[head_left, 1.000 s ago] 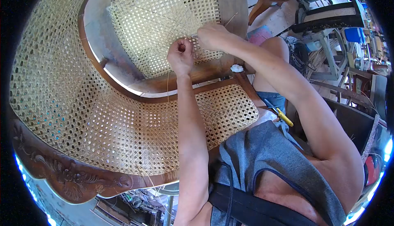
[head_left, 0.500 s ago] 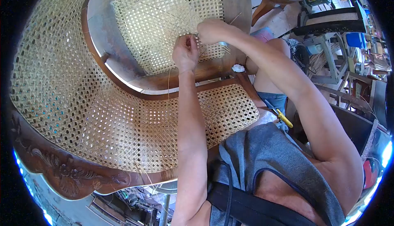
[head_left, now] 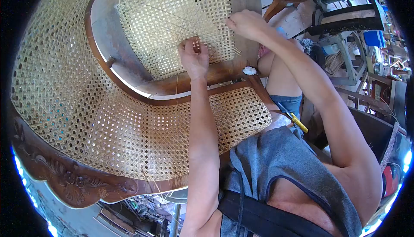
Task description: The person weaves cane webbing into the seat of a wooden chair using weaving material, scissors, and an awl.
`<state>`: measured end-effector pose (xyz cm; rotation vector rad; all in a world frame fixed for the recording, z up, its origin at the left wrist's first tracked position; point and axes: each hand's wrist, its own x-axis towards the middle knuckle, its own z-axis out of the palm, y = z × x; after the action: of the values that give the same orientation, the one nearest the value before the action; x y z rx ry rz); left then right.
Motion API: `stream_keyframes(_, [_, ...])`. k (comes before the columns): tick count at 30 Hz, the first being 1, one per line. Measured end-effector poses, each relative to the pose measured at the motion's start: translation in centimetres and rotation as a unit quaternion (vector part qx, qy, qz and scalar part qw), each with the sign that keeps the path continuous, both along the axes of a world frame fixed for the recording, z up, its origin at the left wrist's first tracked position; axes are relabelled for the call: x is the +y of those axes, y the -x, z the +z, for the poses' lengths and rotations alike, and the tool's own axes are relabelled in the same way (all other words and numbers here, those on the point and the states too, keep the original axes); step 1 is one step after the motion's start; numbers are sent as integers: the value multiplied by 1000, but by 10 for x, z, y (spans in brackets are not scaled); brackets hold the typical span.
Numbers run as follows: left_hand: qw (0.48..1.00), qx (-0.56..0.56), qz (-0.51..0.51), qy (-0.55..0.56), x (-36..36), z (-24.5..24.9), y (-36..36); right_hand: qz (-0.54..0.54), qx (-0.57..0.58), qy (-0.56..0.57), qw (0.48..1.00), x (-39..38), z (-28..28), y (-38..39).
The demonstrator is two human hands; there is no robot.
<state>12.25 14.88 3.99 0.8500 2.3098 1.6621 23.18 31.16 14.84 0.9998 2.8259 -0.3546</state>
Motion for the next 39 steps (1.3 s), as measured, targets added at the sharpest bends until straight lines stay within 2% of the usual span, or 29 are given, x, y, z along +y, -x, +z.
stream_keyframes(1, [1000,2,-3,1,-1,-1,0,-3,2,1,1000,0,-3,-2])
stream_keyframes(2, [989,148,22,-2,-2,-2,2,-38,59,107,992,0,-6,-2])
stream_keyframes(3, [955,292,47,-5,-4,-3,4,-71,116,211,968,-1,-10,-1])
stream_keyframes(4, [954,296,44,-4,-6,-3,4,-72,121,213,967,-3,-17,0])
stream_keyframes(6, [997,71,1,10,-7,-3,4,-22,199,199,959,-8,-23,7])
stream_keyframes(7, [997,78,-1,10,-5,-2,1,-23,206,198,958,-10,-19,9])
stream_keyframes(9, [993,68,36,-84,-3,-1,-5,-4,77,98,992,-16,-8,18])
stream_keyframes(10, [987,161,24,8,-9,-5,0,20,82,72,994,-16,-12,20])
stream_keyframes(11, [984,173,28,6,-10,-10,2,25,94,70,993,-14,-14,21])
stream_keyframes(13, [995,93,31,2,-6,-16,-4,61,69,41,995,-13,-13,19])
stream_keyframes(17, [988,152,15,17,-3,-19,-4,97,90,31,991,7,-9,10])
stream_keyframes(19, [984,155,34,84,0,-13,-7,7,78,-1,997,32,-1,0])
stream_keyframes(23, [974,218,0,68,0,-5,-15,-19,110,-4,994,48,11,-23])
stream_keyframes(24, [984,114,-34,133,-3,9,-22,-22,136,-10,990,40,17,-24])
stream_keyframes(25, [982,124,-32,135,-2,20,-24,-23,162,-15,986,33,22,-25])
stream_keyframes(27, [973,208,-62,81,7,39,-25,7,169,23,985,26,34,-30])
stream_keyframes(28, [984,141,-99,36,13,48,-26,37,166,55,984,23,41,-34])
stream_keyframes(29, [982,150,-106,33,21,58,-27,31,175,51,983,17,45,-37])
stream_keyframes(31, [972,2,-207,-114,35,68,-31,77,222,68,970,-2,52,-41])
stream_keyframes(33, [971,-37,-199,-126,38,65,-30,68,196,80,975,-11,67,-43])
stream_keyframes(35, [949,-121,-265,-119,24,68,-24,60,162,100,980,-18,70,-45])
stream_keyframes(39, [963,-103,-214,-127,18,60,-16,72,160,110,978,-14,53,-34])
